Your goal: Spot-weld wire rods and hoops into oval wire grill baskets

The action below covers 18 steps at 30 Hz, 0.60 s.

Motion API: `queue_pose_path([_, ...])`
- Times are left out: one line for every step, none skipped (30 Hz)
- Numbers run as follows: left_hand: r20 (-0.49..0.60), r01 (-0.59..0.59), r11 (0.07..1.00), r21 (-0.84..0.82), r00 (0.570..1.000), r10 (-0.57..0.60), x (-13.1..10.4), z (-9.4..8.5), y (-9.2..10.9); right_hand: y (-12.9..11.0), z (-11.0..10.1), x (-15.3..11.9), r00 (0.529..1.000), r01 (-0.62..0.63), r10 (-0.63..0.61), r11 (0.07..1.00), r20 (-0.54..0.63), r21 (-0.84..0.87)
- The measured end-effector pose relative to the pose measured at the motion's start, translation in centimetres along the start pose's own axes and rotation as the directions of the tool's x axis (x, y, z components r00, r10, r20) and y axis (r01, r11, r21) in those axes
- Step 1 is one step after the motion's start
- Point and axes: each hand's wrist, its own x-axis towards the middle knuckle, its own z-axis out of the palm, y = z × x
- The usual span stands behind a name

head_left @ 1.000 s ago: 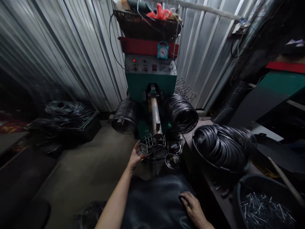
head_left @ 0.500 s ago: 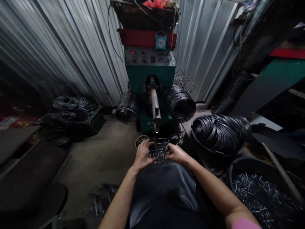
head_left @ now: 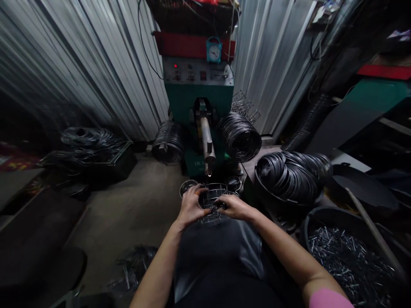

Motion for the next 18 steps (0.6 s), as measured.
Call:
queue_pose_path([0.002, 0.004, 1.000, -0.012, 1.000, -0.004, 0.0, 0.0, -0.1, 0.0, 0.0, 0.1, 1.000, -0.005, 0.005, 1.000, 0.005, -0.022])
queue_pose_path([0.007, 0.009, 1.000, -0.021, 1.000, -0.008, 0.1, -0.1, -0.2, 0.0, 0.0, 0.2, 1.000, -0.012, 0.012, 0.999, 0.007, -0.039])
queue_pose_path([0.015, 0.014, 1.000, -0.028, 1.000, -0.013, 0.1, -0.1, -0.3, 0.0, 0.1, 0.4, 1.000, -0.020, 0.021, 0.999, 0.007, -0.051])
queue_pose_path([0.023, 0.020, 0.999, -0.034, 1.000, -0.019, 0.2, -0.1, -0.4, 0.0, 0.2, 0.5, 1.000, -0.025, 0.025, 0.998, 0.007, -0.057])
queue_pose_path([0.027, 0.026, 0.999, -0.041, 0.999, -0.025, 0.2, 0.0, -0.5, 0.1, 0.3, 0.7, 1.000, -0.024, 0.025, 0.998, 0.006, -0.060])
queue_pose_path([0.026, 0.031, 0.998, -0.048, 0.999, -0.030, 0.3, 0.0, -0.7, 0.1, 0.5, 0.8, 1.000, -0.022, 0.022, 0.998, 0.004, -0.067])
queue_pose_path([0.022, 0.035, 0.998, -0.055, 0.999, -0.034, 0.3, 0.1, -0.9, 0.2, 0.6, 0.9, 1.000, -0.020, 0.020, 0.997, 0.000, -0.078])
queue_pose_path([0.018, 0.036, 0.997, -0.063, 0.999, -0.035, 0.5, 0.2, -1.1, 0.3, 0.7, 1.1, 1.000, -0.018, 0.018, 0.995, -0.004, -0.094])
queue_pose_path([0.016, 0.034, 0.997, -0.070, 0.999, -0.033, 0.6, 0.3, -1.4, 0.4, 0.8, 1.2, 1.000, -0.017, 0.016, 0.994, -0.007, -0.111])
queue_pose_path([0.016, 0.030, 0.997, -0.075, 0.999, -0.029, 0.8, 0.4, -1.7, 0.4, 0.8, 1.4, 1.000, -0.016, 0.014, 0.992, -0.010, -0.126])
queue_pose_path([0.018, 0.027, 0.997, -0.078, 1.000, -0.026, 1.0, 0.4, -1.9, 0.6, 0.9, 1.5, 1.000, -0.015, 0.013, 0.990, -0.013, -0.138])
queue_pose_path([0.019, 0.024, 0.996, -0.080, 1.000, -0.022, 1.2, 0.5, -2.2, 0.7, 0.9, 1.7, 1.000, -0.013, 0.011, 0.990, -0.020, -0.144])
queue_pose_path([0.018, 0.020, 0.996, -0.082, 1.000, -0.019, 1.4, 0.6, -2.4, 0.8, 0.9, 1.8, 1.000, -0.010, 0.006, 0.989, -0.028, -0.146])
queue_pose_path([0.012, 0.016, 0.996, -0.085, 1.000, -0.015, 1.6, 0.6, -2.7, 0.9, 0.9, 2.0, 0.999, -0.008, 0.003, 0.989, -0.036, -0.147])
queue_pose_path([0.004, 0.011, 0.996, -0.087, 1.000, -0.011, 1.8, 0.7, -2.9, 1.0, 0.9, 2.2, 0.999, -0.007, 0.001, 0.989, -0.040, -0.149])
queue_pose_path([-0.004, 0.007, 0.996, -0.091, 1.000, -0.008, 2.0, 0.7, -3.2, 1.1, 0.9, 2.4, 0.999, -0.008, 0.002, 0.988, -0.039, -0.154])
queue_pose_path([-0.010, 0.005, 0.995, -0.095, 1.000, -0.006, 2.2, 0.8, -3.4, 1.2, 0.8, 2.7, 0.999, -0.010, 0.005, 0.987, -0.034, -0.162])
queue_pose_path([-0.015, 0.004, 0.995, -0.099, 1.000, -0.006, 2.4, 0.8, -3.6, 1.2, 0.8, 2.9, 1.000, -0.014, 0.009, 0.985, -0.025, -0.172])
